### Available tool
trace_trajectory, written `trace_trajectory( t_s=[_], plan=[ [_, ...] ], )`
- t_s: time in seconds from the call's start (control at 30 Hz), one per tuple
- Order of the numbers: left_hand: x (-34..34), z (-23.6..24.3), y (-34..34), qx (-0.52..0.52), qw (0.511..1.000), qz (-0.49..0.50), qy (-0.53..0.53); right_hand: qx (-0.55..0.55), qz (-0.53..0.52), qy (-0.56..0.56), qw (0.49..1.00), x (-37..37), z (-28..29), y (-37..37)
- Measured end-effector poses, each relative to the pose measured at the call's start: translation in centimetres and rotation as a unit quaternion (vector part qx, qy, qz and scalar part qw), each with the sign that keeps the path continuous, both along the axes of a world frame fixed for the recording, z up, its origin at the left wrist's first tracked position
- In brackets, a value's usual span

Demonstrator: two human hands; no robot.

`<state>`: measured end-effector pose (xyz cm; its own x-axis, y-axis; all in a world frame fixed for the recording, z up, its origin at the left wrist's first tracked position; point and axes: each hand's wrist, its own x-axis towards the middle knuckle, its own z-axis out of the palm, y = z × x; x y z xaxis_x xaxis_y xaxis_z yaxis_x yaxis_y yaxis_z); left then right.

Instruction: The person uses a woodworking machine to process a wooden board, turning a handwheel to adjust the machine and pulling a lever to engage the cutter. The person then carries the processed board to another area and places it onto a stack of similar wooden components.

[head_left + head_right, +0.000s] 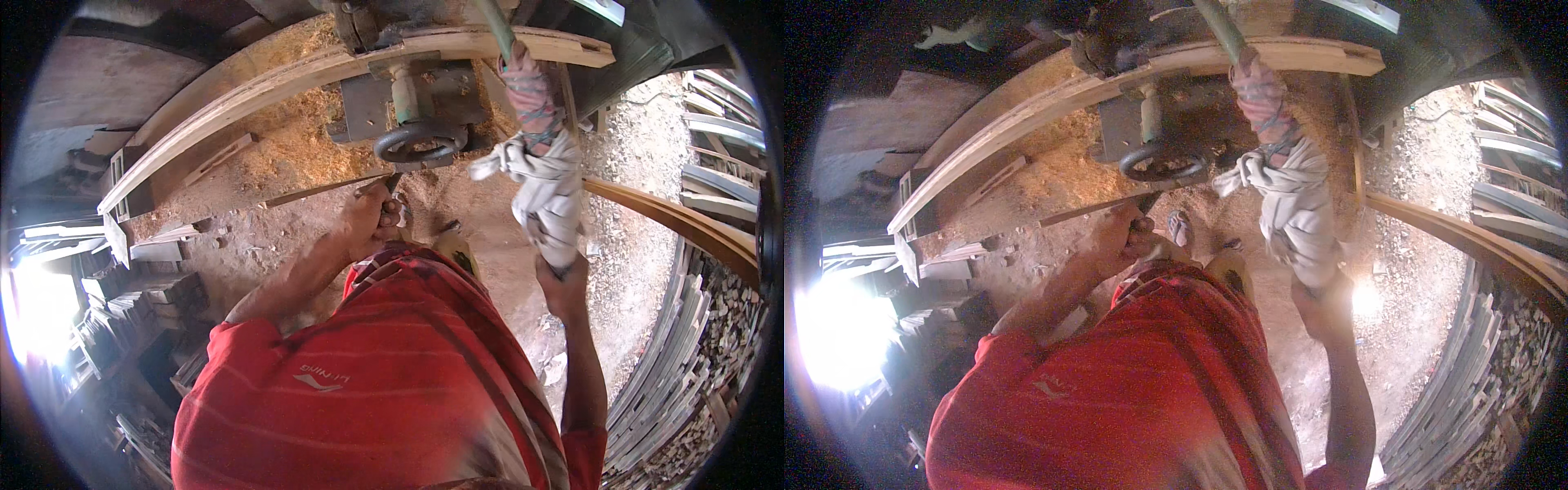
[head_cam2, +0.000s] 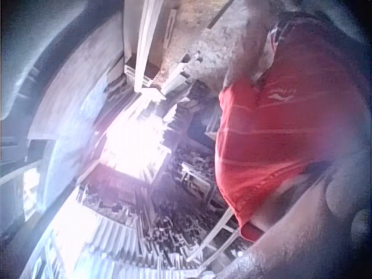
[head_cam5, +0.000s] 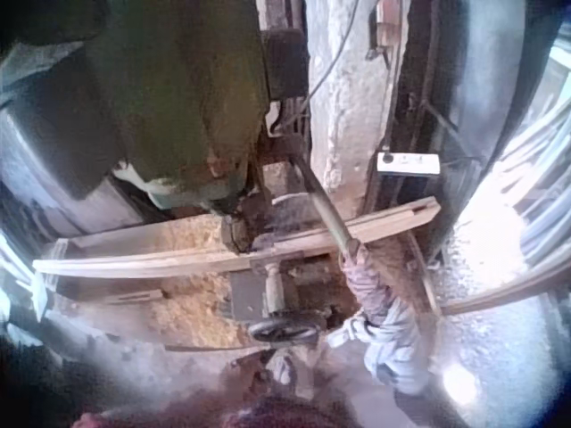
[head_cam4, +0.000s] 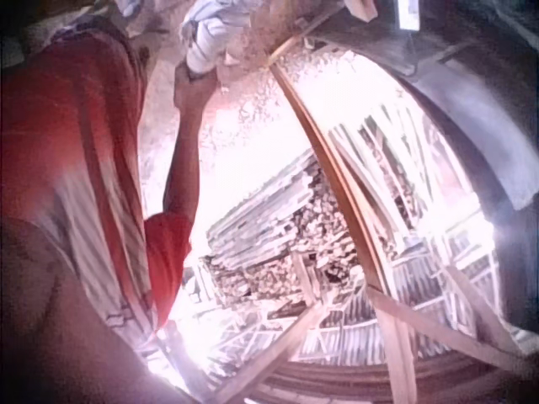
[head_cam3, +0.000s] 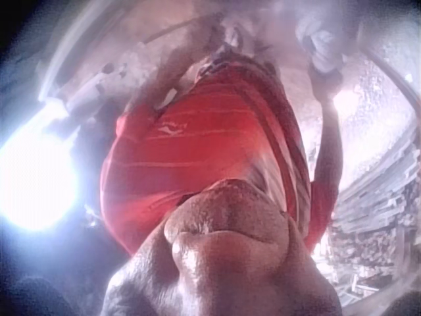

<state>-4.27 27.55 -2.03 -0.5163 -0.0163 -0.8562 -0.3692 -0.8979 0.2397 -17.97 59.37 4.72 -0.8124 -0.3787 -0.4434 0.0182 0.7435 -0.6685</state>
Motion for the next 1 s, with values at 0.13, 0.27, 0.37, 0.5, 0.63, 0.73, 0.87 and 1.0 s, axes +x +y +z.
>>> trace_trajectory(
  t_s=[0.13,0.27,0.37,0.5,0.63,0.73,0.87,1.0],
  plan=[
    [-0.7,1.0,0.4,-0.053,0.997,-0.033,-0.052,-0.135,0.013,0.065,0.989,-2.4,-12.5,-1.2],
    [-0.9,1.6,1.0,-0.060,0.995,-0.069,-0.048,-0.186,0.033,0.138,0.972,-2.8,-18.5,-1.7],
    [-2.1,2.6,1.4,-0.096,0.990,-0.075,-0.066,-0.173,0.064,0.172,0.968,-4.7,-20.5,-2.8],
    [-1.9,1.7,0.7,-0.113,0.989,-0.063,-0.071,-0.143,0.057,0.206,0.966,-5.2,-19.8,-2.9],
    [-1.1,1.1,-0.3,-0.061,0.996,-0.063,0.005,-0.072,0.039,0.151,0.985,-3.8,-15.4,-2.1],
    [-0.7,-0.3,-0.7,0.051,0.999,0.004,0.020,-0.113,0.028,0.103,0.988,-1.9,-8.2,0.4],
    [-1.4,-0.8,0.9,-0.024,0.999,0.035,0.026,-0.056,0.053,0.006,0.997,0.0,8.6,3.9],
    [-1.5,-0.6,1.3,-0.065,0.997,0.045,-0.011,0.100,0.041,0.145,0.983,1.4,24.6,3.9]
  ],
)
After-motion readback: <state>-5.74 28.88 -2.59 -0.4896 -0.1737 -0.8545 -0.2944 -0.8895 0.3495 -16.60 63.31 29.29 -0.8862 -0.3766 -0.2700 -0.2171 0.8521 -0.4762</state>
